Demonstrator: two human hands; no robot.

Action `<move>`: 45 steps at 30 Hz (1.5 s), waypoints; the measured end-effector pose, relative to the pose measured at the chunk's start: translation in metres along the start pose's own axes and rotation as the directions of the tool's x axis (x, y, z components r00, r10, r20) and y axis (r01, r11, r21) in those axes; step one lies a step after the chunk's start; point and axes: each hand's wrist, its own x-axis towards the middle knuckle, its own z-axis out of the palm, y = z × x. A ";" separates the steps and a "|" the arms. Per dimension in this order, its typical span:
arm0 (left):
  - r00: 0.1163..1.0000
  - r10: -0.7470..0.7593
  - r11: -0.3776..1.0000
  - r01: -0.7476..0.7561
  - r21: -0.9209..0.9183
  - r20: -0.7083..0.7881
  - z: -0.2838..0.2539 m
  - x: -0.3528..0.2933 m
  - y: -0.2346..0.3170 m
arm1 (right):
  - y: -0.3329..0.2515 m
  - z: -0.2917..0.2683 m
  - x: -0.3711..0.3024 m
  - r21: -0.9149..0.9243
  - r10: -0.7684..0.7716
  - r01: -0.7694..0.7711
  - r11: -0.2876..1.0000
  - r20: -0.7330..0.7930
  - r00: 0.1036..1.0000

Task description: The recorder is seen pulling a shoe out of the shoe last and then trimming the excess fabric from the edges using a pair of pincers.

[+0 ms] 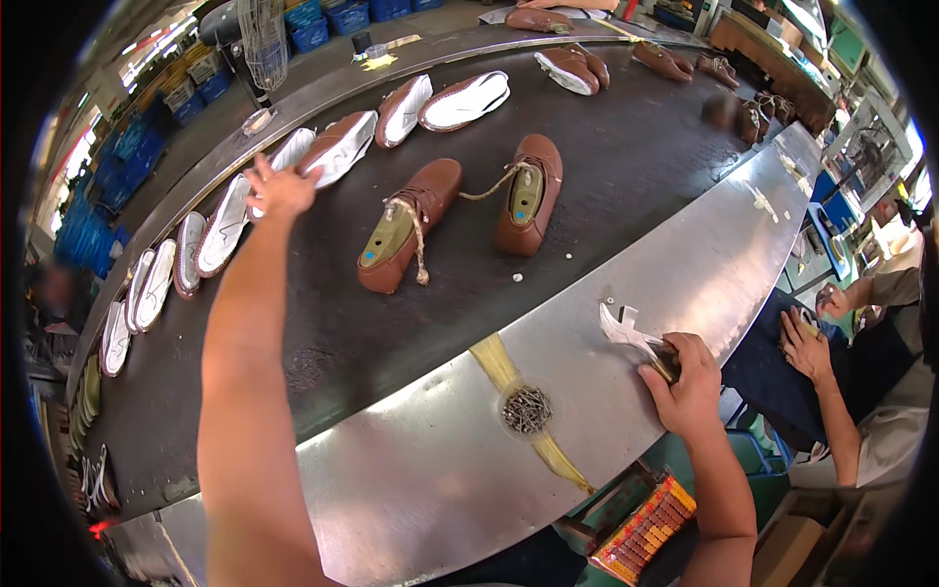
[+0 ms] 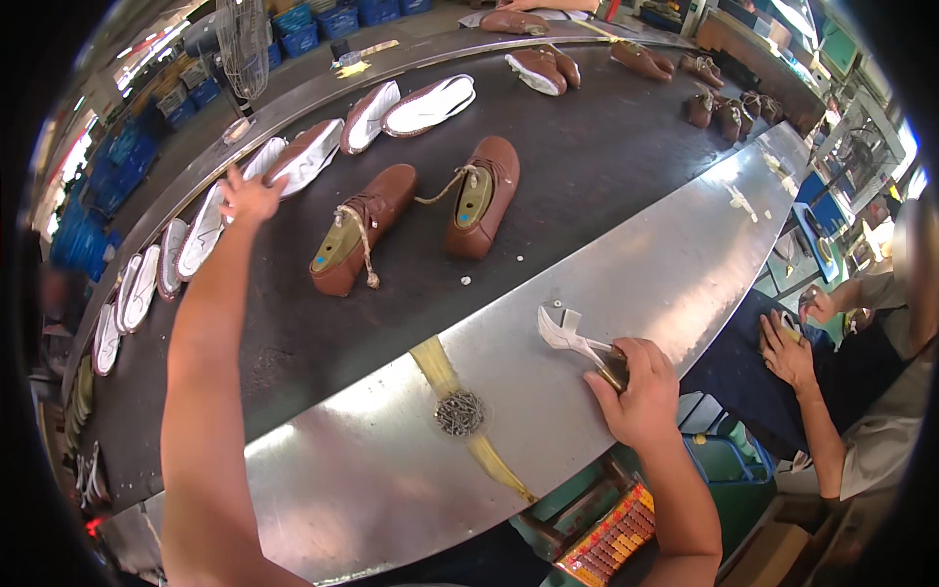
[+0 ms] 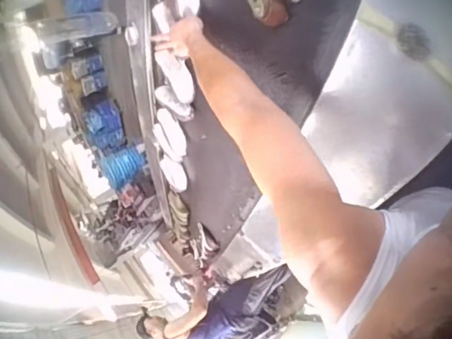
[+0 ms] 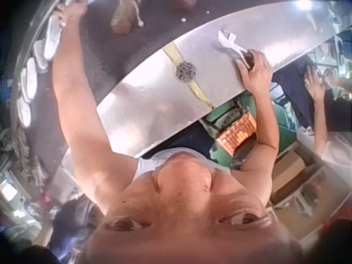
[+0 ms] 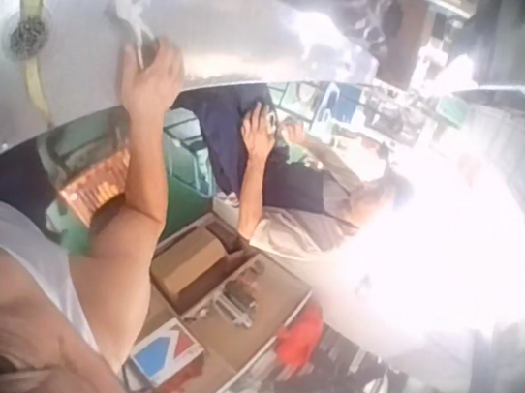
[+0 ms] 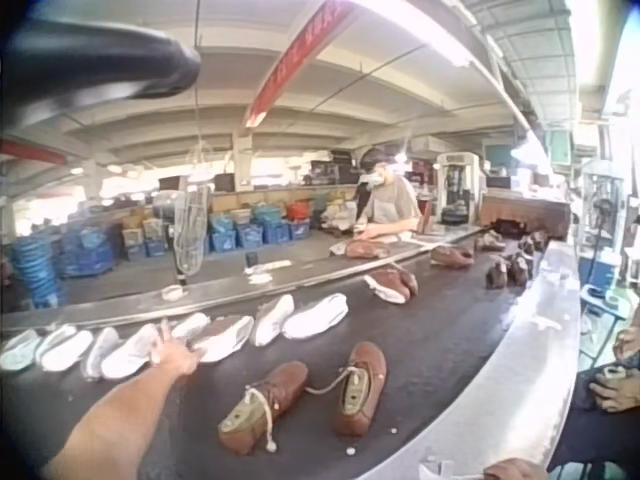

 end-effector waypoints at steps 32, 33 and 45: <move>0.984 0.138 0.988 -0.129 -0.081 0.115 -0.234 -0.562 -0.376 | -0.033 -0.003 -0.052 0.032 -0.257 0.268 0.963 -0.193 0.947; 0.980 0.188 0.980 -0.192 0.055 0.066 -0.235 -0.566 -0.352 | -0.042 -0.005 -0.074 0.149 -0.228 0.258 0.955 -0.192 0.955; 0.895 0.124 0.992 -0.095 -0.089 0.428 -0.175 -0.416 -0.293 | -0.149 -0.035 -0.325 0.498 -0.178 -0.796 0.344 0.867 0.465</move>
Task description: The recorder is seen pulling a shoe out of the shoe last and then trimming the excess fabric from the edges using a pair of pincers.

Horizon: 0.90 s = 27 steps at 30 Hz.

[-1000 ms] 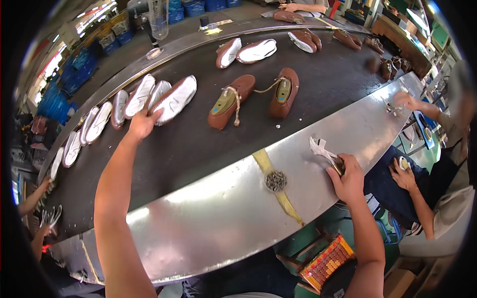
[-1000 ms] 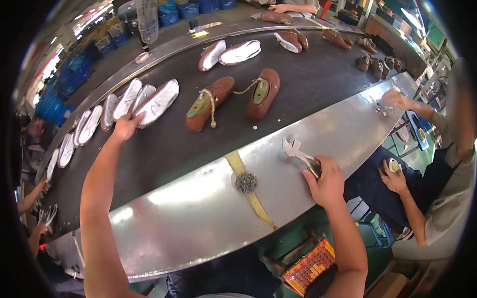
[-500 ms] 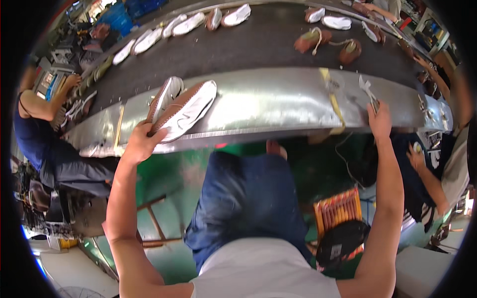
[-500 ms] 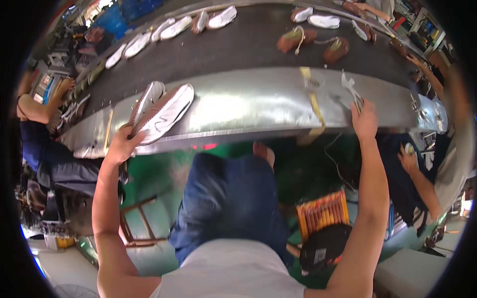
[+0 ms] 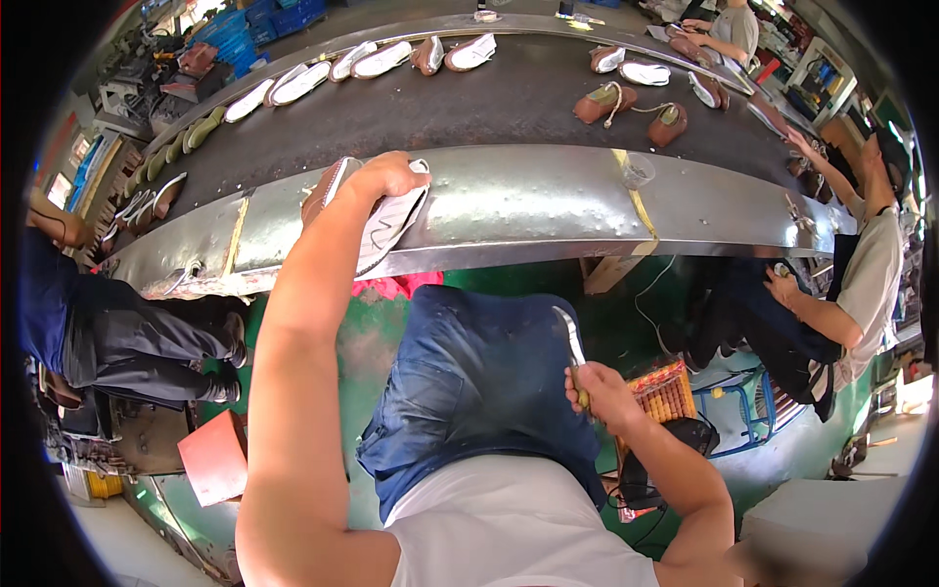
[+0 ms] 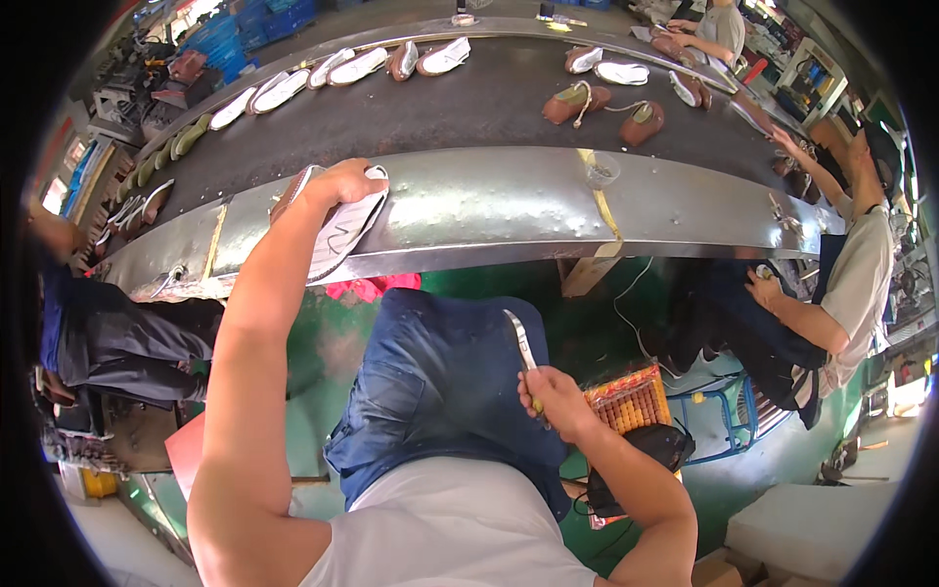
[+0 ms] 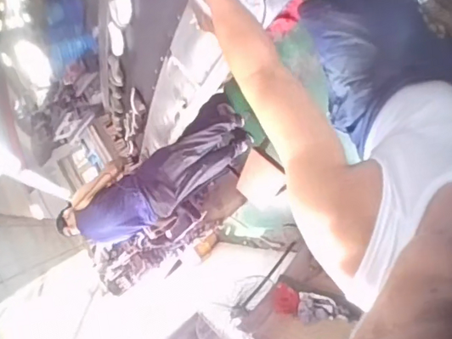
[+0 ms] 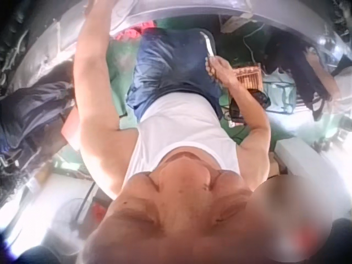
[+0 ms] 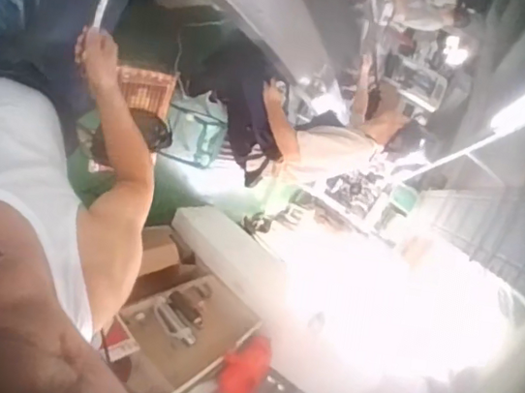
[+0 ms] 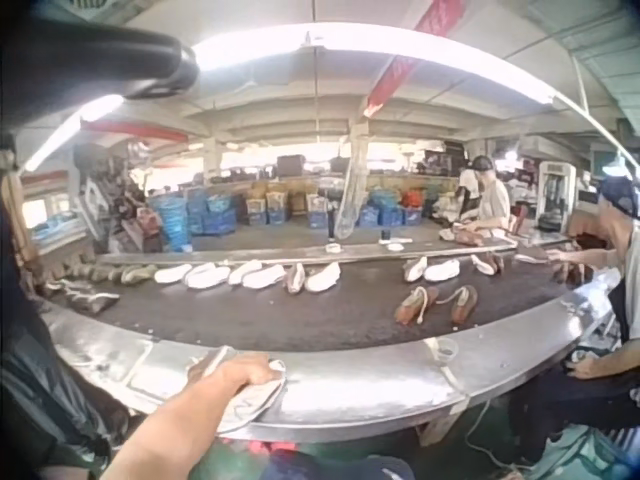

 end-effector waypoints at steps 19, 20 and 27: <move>0.872 0.489 0.014 0.035 -0.999 0.037 0.208 -0.202 0.064 | -0.008 0.039 0.071 -0.526 -0.254 0.351 0.775 0.250 0.934; 0.871 0.490 0.014 0.041 -0.999 0.042 0.208 -0.201 0.065 | -0.014 0.044 0.068 -0.565 -0.255 0.349 0.748 0.241 0.936; 0.901 0.388 0.260 -0.311 -0.914 -0.196 0.228 -0.197 0.080 | -0.052 0.061 0.076 -0.597 -0.594 0.744 0.301 0.492 0.636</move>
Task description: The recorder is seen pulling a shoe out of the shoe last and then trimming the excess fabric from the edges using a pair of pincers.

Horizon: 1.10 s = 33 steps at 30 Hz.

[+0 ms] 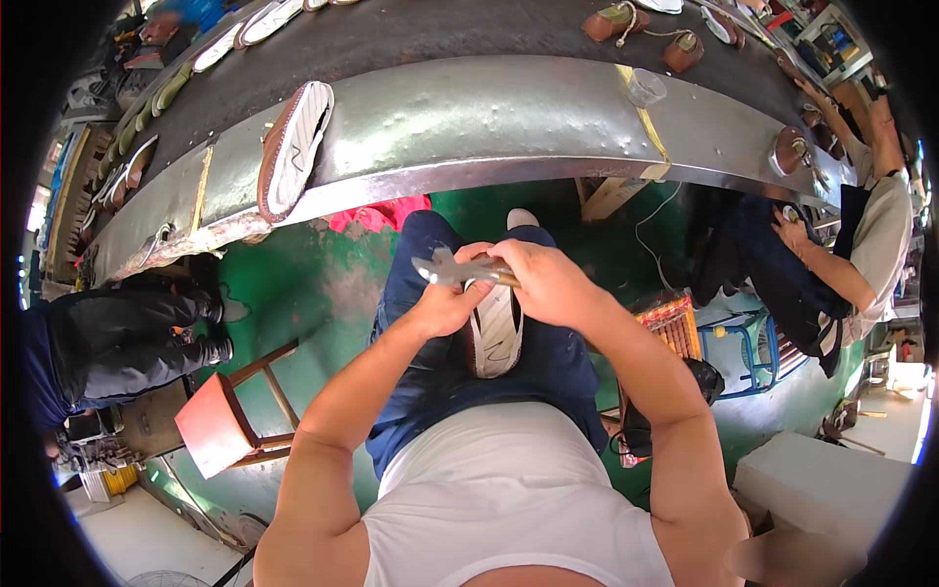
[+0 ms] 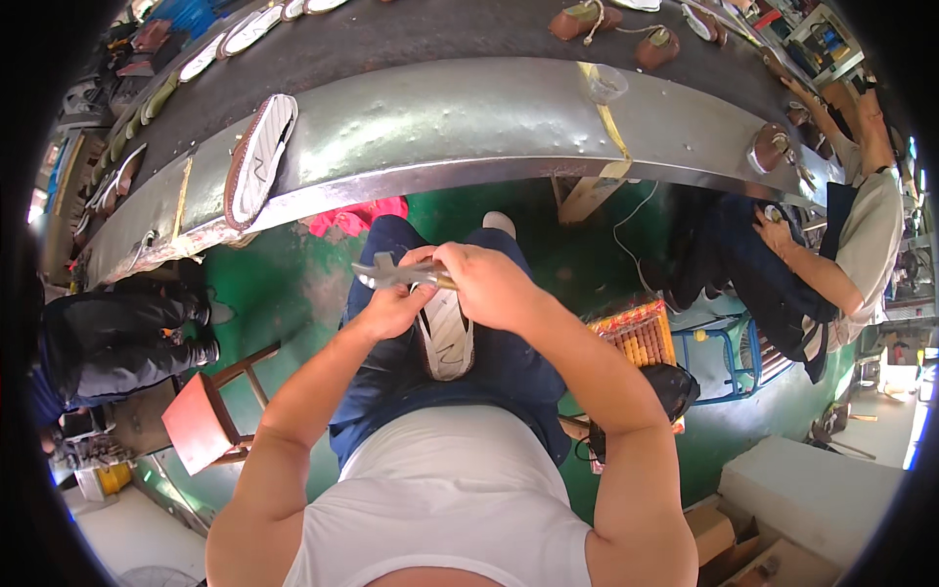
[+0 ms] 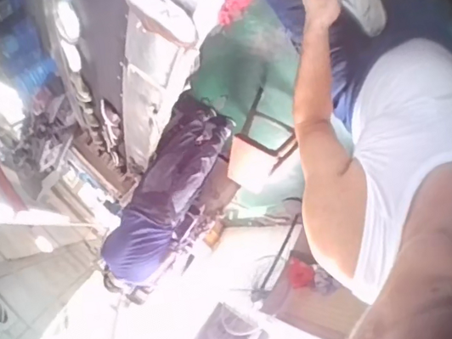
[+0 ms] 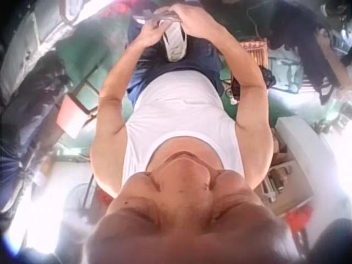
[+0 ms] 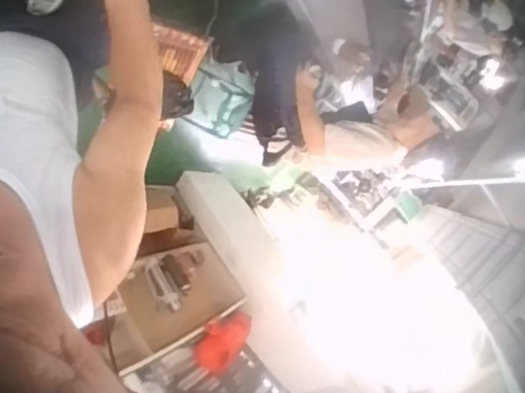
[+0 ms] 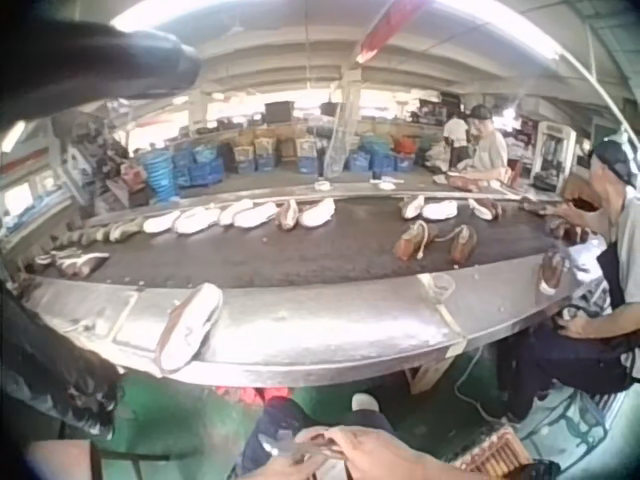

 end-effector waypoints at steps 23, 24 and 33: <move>0.983 -0.180 0.984 0.180 -0.005 -0.038 -0.009 0.002 -0.007 | -0.010 -0.002 -0.076 0.629 0.555 -0.624 0.464 0.342 0.758; 0.967 -0.243 0.970 0.243 -0.011 -0.081 -0.012 0.000 -0.010 | 0.008 -0.021 -0.081 0.422 0.399 -0.403 0.812 0.104 0.911; 0.945 -0.325 0.934 0.312 -0.174 -0.045 -0.007 0.001 -0.011 | -0.022 -0.013 -0.079 0.557 0.579 -0.762 0.330 0.518 0.629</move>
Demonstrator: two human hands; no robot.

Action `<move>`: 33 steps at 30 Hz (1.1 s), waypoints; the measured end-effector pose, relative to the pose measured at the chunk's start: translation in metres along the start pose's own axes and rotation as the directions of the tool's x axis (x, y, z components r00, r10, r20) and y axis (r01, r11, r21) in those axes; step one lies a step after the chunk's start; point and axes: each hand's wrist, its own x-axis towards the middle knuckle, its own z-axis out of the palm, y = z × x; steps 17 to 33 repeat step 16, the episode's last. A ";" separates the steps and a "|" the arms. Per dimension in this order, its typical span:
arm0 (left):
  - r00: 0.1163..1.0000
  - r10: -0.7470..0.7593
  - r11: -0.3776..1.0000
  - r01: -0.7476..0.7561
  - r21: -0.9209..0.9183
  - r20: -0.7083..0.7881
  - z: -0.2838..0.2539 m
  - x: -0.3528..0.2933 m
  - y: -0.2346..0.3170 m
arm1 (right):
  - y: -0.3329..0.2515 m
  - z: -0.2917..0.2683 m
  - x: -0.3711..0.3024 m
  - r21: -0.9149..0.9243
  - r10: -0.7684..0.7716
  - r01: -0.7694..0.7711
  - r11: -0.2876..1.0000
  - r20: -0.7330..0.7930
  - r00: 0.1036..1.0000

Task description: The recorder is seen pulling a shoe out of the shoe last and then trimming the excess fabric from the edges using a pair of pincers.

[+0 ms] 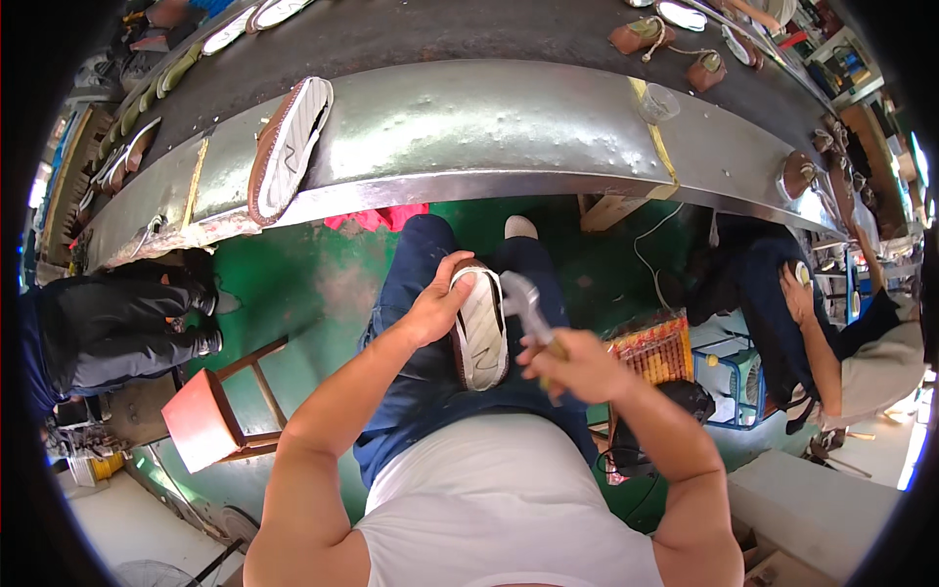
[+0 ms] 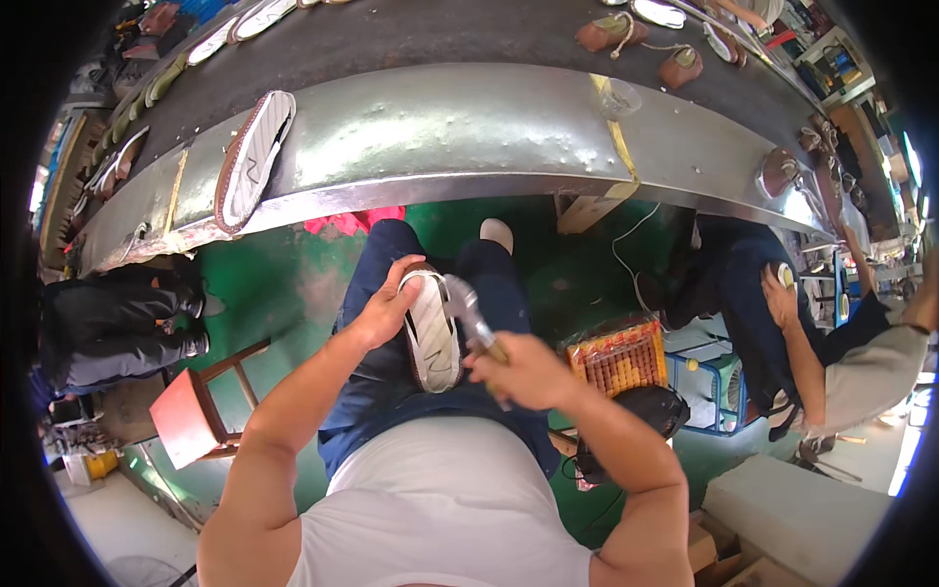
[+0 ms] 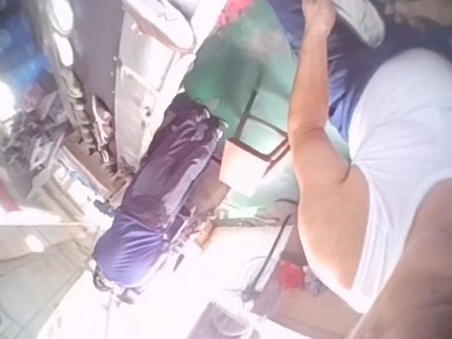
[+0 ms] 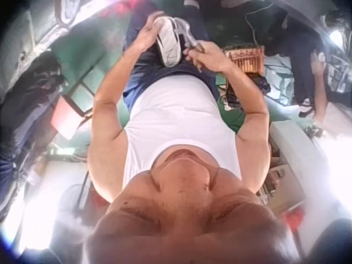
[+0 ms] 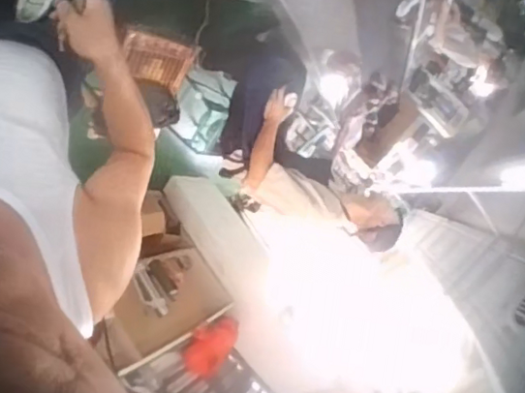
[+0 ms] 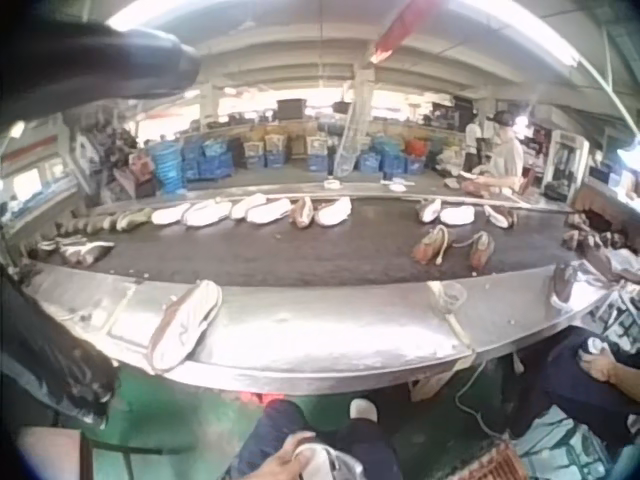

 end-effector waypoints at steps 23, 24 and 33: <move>0.992 0.089 0.996 -0.091 0.018 0.089 0.000 0.015 -0.010 | 0.036 -0.001 0.053 -0.544 -0.261 0.144 0.827 -0.144 0.955; 0.992 0.089 0.996 -0.091 0.018 0.089 0.000 0.015 -0.010 | 0.036 -0.001 0.053 -0.544 -0.261 0.144 0.827 -0.144 0.955; 0.992 0.089 0.996 -0.091 0.018 0.089 0.000 0.015 -0.010 | 0.036 -0.001 0.053 -0.544 -0.261 0.144 0.827 -0.144 0.955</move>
